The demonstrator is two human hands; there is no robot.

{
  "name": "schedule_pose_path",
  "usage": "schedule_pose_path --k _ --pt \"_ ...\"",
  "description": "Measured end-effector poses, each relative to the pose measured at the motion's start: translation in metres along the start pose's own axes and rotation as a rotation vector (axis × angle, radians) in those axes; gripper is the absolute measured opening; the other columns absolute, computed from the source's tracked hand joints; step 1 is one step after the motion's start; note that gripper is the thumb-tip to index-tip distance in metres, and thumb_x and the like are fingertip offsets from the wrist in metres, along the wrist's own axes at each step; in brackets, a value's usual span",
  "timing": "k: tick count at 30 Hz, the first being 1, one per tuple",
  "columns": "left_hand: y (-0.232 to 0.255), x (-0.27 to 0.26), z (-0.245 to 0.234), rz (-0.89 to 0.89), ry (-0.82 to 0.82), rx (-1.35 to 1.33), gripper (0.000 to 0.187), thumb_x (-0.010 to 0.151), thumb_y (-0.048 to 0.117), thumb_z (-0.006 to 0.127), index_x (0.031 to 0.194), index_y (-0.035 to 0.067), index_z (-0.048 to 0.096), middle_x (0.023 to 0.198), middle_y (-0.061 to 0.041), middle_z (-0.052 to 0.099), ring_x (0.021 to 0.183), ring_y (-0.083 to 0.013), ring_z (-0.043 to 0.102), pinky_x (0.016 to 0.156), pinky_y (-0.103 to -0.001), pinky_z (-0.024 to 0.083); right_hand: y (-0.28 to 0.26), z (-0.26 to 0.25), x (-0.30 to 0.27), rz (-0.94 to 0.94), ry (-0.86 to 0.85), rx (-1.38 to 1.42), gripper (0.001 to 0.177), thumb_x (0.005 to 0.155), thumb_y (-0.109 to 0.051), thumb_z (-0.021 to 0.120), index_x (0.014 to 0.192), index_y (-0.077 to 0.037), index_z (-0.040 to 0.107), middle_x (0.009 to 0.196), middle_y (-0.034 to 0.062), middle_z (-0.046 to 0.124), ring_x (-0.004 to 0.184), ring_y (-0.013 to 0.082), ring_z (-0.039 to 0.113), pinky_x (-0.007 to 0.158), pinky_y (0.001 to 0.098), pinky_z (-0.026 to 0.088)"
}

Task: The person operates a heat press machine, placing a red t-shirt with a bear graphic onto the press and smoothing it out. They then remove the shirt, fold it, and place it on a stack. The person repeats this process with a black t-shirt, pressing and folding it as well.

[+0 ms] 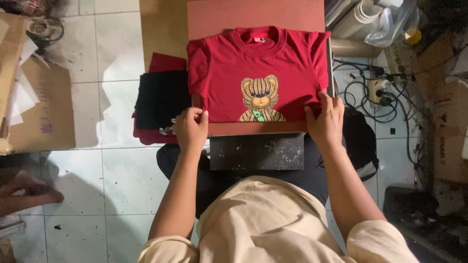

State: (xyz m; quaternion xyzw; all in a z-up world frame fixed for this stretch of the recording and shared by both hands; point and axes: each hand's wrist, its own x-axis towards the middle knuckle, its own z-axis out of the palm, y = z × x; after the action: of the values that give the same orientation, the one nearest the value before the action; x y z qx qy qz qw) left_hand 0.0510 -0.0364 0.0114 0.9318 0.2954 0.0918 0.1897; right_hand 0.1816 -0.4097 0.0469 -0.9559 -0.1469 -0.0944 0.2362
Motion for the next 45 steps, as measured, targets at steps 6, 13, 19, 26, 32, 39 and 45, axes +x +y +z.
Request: schedule_pose_path --k 6,13,19,26,32,39,45 --pt "0.036 -0.01 -0.032 -0.072 -0.034 -0.277 0.023 0.101 0.031 0.062 0.115 0.012 0.061 0.107 -0.018 0.071 0.1 -0.04 0.07 0.086 -0.05 0.054 -0.001 -0.006 0.008 0.195 -0.168 -0.113 0.056 0.089 -0.038 0.083 0.125 -0.003 0.059 0.108 0.0168 0.054 0.099 0.0448 0.061 0.084 0.0562 0.052" --pt "0.023 0.001 -0.034 -0.2 -0.168 -0.439 0.03 0.098 0.038 0.069 0.115 0.013 0.066 0.105 -0.011 0.075 0.1 -0.0337 0.073 0.087 -0.046 0.057 0.052 0.022 0.004 0.229 -0.196 0.031 0.035 0.088 -0.032 0.084 0.108 -0.008 0.067 0.092 0.0126 0.061 0.089 0.0414 0.069 0.085 0.0509 0.053" --pt "0.028 0.0 -0.05 -0.215 -0.285 -0.377 0.036 0.096 0.041 0.068 0.118 0.013 0.068 0.104 -0.011 0.075 0.104 -0.0357 0.071 0.086 -0.049 0.057 0.036 -0.013 0.003 0.267 -0.327 0.008 0.033 0.093 -0.036 0.079 0.103 -0.005 0.074 0.091 0.0147 0.063 0.087 0.043 0.07 0.08 0.0493 0.056" --pt "0.016 -0.01 -0.037 -0.14 -0.196 -0.269 0.03 0.094 0.035 0.069 0.11 0.01 0.07 0.094 -0.014 0.075 0.097 -0.0383 0.072 0.082 -0.05 0.057 0.043 -0.011 -0.007 0.313 -0.362 -0.007 0.032 0.089 -0.038 0.078 0.097 -0.007 0.073 0.09 0.0158 0.064 0.09 0.044 0.069 0.08 0.0518 0.055" --pt "0.026 -0.012 -0.048 -0.19 -0.243 -0.245 0.032 0.093 0.036 0.068 0.111 0.01 0.069 0.098 -0.012 0.075 0.101 -0.0366 0.071 0.085 -0.049 0.057 0.041 -0.019 -0.014 0.308 -0.304 0.033 0.029 0.087 -0.034 0.081 0.094 -0.007 0.073 0.085 0.0122 0.061 0.085 0.0392 0.068 0.076 0.0467 0.055" --pt "0.028 -0.01 -0.055 -0.196 -0.249 -0.354 0.035 0.094 0.041 0.069 0.111 0.01 0.072 0.098 -0.012 0.075 0.101 -0.0369 0.071 0.083 -0.05 0.056 0.04 -0.019 -0.017 0.168 -0.092 0.318 0.018 0.089 -0.017 0.083 0.095 -0.006 0.071 0.086 0.0172 0.059 0.083 0.0393 0.065 0.073 0.0445 0.051" --pt "0.035 0.003 -0.087 -0.05 0.069 -0.789 0.028 0.104 0.036 0.064 0.118 0.012 0.067 0.086 -0.003 0.061 0.082 -0.0154 0.059 0.076 -0.033 0.049 0.004 -0.079 0.01 0.248 0.145 0.976 0.007 0.107 -0.007 0.069 0.109 -0.003 0.064 0.079 0.0053 0.058 0.074 0.0086 0.055 0.067 0.0218 0.041"
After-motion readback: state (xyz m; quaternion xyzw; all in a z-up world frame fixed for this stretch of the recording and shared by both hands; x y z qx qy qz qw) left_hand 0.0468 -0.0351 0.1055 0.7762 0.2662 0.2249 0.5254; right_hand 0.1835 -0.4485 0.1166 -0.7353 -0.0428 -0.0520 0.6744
